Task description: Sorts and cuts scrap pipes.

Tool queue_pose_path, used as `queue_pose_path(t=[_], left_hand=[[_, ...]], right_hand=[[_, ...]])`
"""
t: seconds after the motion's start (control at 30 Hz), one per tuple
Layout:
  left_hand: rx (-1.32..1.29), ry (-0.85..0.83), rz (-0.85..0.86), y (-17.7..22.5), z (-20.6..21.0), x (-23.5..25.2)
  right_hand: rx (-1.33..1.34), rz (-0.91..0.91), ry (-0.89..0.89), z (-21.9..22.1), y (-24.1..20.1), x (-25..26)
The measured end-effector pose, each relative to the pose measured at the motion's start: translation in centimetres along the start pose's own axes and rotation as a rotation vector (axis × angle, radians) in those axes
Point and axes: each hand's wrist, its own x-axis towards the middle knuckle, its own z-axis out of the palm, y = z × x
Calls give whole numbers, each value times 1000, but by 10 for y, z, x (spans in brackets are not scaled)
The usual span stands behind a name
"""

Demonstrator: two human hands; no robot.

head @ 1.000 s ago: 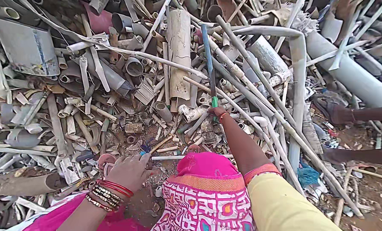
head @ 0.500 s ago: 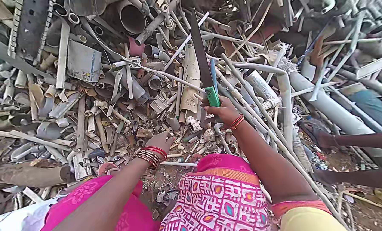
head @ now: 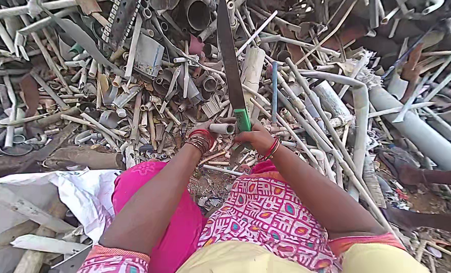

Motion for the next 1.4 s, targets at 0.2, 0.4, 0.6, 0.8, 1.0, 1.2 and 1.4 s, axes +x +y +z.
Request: queue_pose_path(t=[0.2, 0.4, 0.6, 0.8, 1.0, 1.2, 1.4], left_hand=[[67, 68, 32, 3, 12, -20], [421, -221, 209, -24, 49, -24], [1141, -172, 257, -20, 36, 18], [1664, -219, 60, -107, 16, 86], [1908, -524, -108, -218, -8, 123], [2006, -755, -321, -226, -15, 115], [2080, -445, 207, -70, 7, 137]], right_hand=[[317, 311, 227, -16, 14, -6], [82, 299, 195, -30, 23, -15], [-699, 458, 437, -122, 39, -29], [-1127, 824, 461, -192, 65, -55], [-1049, 739, 298, -196, 61, -50], [-1129, 703, 152, -174, 48, -18], [-843, 579, 360, -170, 41, -9]])
